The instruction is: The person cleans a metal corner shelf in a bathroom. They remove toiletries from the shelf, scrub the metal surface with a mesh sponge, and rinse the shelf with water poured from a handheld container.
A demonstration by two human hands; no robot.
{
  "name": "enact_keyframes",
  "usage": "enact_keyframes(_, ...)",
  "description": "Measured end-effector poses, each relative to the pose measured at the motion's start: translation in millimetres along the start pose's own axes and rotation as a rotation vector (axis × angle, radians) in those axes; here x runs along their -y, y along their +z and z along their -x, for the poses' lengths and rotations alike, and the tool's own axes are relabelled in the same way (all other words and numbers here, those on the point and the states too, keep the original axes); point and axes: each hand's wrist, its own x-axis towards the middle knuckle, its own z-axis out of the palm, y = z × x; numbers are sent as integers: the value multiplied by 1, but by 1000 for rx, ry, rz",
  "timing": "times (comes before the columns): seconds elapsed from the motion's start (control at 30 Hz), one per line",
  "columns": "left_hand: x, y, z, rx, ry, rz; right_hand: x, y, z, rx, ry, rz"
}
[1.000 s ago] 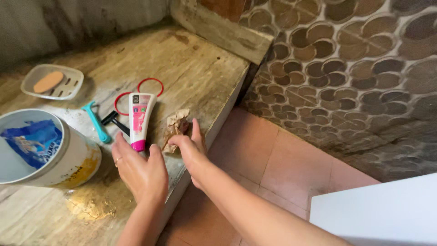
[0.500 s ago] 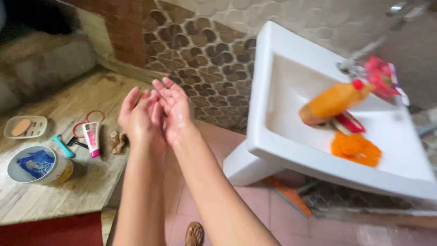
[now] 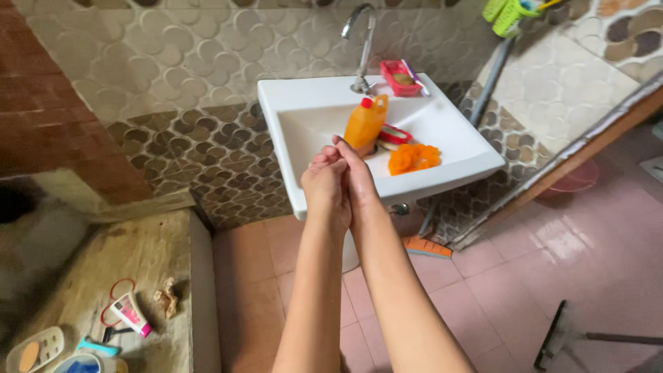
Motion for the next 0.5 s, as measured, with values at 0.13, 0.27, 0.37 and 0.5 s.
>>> enact_keyframes(0.13,24,20,25,204,117,-502,52,-19,19,-133,-87,36)
enact_keyframes(0.27,52,39,54,394,299,-711,88,-52,29,-50,-205,-89)
enact_keyframes(0.37,70,52,70,325,184,-878,111,-65,47,-176,-233,-31)
enact_keyframes(0.5,106,66,82,470,401,-818,138,-69,80,-205,-261,-85)
